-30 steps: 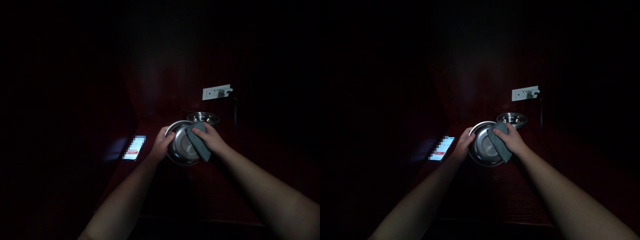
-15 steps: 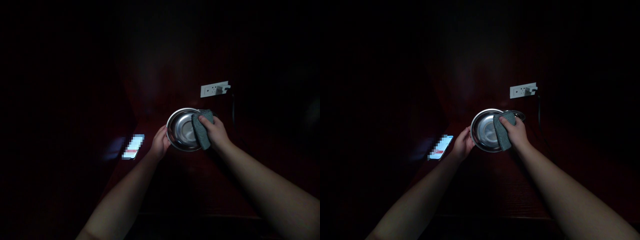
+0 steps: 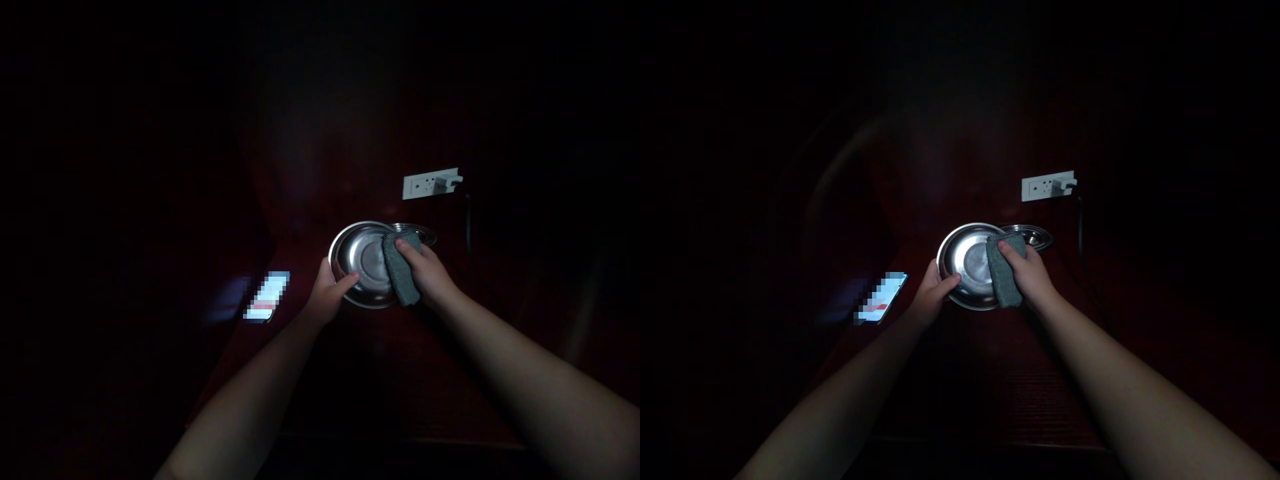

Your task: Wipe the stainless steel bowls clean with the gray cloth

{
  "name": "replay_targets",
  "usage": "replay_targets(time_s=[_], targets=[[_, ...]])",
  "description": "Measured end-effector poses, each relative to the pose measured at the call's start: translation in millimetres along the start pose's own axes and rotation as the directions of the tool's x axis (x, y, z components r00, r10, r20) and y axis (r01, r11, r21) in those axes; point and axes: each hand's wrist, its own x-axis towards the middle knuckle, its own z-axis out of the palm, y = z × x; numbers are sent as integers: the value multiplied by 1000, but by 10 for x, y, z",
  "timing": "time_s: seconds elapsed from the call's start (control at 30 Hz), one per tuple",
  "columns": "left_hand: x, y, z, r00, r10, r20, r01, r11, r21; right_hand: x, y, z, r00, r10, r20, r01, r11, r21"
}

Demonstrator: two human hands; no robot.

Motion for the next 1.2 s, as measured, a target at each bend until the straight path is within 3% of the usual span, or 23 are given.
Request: replay_targets(time_s=[0.5, 1.2], targets=[[4, 45, -7, 993, -108, -45, 108, 994, -6, 22, 30, -11, 999, -38, 38, 41, 997, -61], [5, 76, -6, 988, -140, -60, 140, 990, -8, 22, 30, -11, 999, -34, 38, 37, 994, -105]])
